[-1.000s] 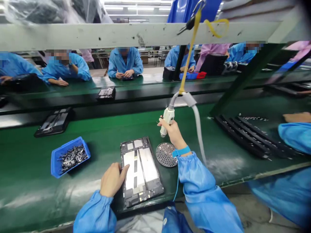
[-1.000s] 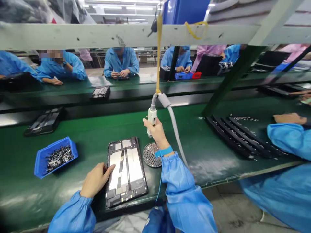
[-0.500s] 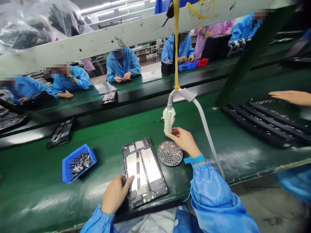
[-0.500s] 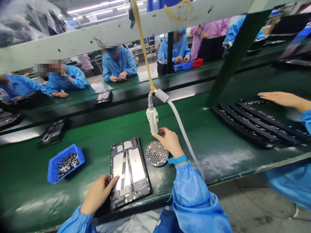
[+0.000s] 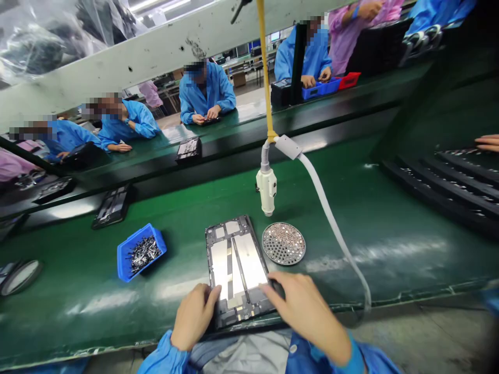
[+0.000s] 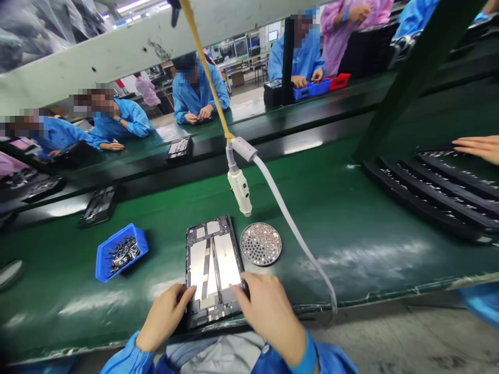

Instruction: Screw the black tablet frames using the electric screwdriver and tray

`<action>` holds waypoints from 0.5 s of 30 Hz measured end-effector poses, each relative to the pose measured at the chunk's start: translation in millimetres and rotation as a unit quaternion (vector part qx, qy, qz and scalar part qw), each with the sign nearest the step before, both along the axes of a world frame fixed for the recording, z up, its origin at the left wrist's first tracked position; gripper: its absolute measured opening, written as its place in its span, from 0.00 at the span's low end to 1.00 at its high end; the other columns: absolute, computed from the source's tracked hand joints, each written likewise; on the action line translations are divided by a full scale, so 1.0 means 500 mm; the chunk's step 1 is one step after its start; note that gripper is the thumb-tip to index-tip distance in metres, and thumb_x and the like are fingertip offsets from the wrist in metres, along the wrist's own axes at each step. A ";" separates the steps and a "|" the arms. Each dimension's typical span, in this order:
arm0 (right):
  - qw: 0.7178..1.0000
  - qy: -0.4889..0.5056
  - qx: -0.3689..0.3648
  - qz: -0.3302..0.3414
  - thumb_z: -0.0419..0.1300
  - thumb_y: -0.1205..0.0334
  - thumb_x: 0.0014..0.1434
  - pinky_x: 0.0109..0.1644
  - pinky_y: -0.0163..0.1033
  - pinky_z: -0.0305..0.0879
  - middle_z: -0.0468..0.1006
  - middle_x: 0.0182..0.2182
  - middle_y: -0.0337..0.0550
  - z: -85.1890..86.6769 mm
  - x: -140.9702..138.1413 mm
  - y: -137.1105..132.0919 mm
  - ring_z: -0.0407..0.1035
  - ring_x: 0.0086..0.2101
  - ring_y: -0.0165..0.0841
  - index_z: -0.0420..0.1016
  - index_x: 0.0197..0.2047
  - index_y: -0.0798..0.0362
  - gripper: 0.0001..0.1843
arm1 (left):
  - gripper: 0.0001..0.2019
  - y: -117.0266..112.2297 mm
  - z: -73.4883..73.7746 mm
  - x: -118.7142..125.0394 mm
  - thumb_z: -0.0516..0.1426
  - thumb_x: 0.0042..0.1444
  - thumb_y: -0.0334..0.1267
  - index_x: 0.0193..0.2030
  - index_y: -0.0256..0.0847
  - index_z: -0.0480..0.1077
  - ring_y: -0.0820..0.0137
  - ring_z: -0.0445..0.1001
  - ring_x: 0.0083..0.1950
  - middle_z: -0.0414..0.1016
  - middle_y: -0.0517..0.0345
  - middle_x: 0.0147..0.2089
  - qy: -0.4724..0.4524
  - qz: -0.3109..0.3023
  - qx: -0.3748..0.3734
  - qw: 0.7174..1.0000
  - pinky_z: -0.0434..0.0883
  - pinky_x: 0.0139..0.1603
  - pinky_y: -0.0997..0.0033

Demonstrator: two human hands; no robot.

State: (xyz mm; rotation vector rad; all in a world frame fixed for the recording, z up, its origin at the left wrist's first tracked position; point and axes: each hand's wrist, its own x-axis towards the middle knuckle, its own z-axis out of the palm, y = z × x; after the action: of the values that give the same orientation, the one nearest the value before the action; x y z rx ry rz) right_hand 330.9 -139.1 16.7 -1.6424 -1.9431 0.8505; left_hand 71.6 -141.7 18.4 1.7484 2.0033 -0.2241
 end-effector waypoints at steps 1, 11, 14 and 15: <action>1.000 -0.004 0.000 0.001 0.54 0.54 0.65 0.46 0.50 0.72 0.82 0.44 0.50 -0.012 -0.019 -0.028 0.77 0.42 0.47 0.79 0.47 0.53 0.17 | 0.20 -0.003 -0.002 0.000 0.41 0.68 0.50 0.33 0.41 0.63 0.58 0.75 0.43 0.75 0.48 0.38 -0.006 0.004 0.003 1.000 0.63 0.44 0.64; 0.982 0.183 -0.038 -0.010 0.59 0.54 0.60 0.58 0.55 0.71 0.77 0.55 0.51 -0.033 -0.113 -0.013 0.74 0.52 0.48 0.78 0.53 0.52 0.20 | 0.30 0.039 0.024 -0.065 0.54 0.53 0.61 0.53 0.41 0.55 0.69 0.71 0.29 0.68 0.62 0.32 -0.393 0.321 0.122 0.853 0.70 0.29 0.71; 0.966 0.257 -0.020 0.004 0.60 0.51 0.58 0.55 0.51 0.74 0.77 0.55 0.50 -0.030 -0.120 0.025 0.76 0.49 0.46 0.79 0.53 0.50 0.22 | 0.21 0.146 0.045 -0.078 0.52 0.61 0.48 0.55 0.37 0.61 0.71 0.72 0.32 0.71 0.55 0.37 -0.417 0.327 0.142 0.836 0.70 0.25 0.75; 0.963 0.268 -0.009 0.003 0.60 0.49 0.58 0.55 0.50 0.75 0.78 0.54 0.50 -0.033 -0.118 0.034 0.76 0.49 0.45 0.79 0.52 0.50 0.22 | 0.17 0.192 0.052 -0.081 0.51 0.63 0.44 0.54 0.36 0.63 0.71 0.73 0.33 0.72 0.53 0.39 -0.420 0.319 0.149 0.837 0.71 0.26 0.75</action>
State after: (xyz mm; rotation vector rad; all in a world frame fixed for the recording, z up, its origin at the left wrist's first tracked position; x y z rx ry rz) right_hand 271.7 -122.1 0.1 -1.2431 -1.5615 1.1737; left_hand 31.3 -45.6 44.5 0.9190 1.8128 0.9519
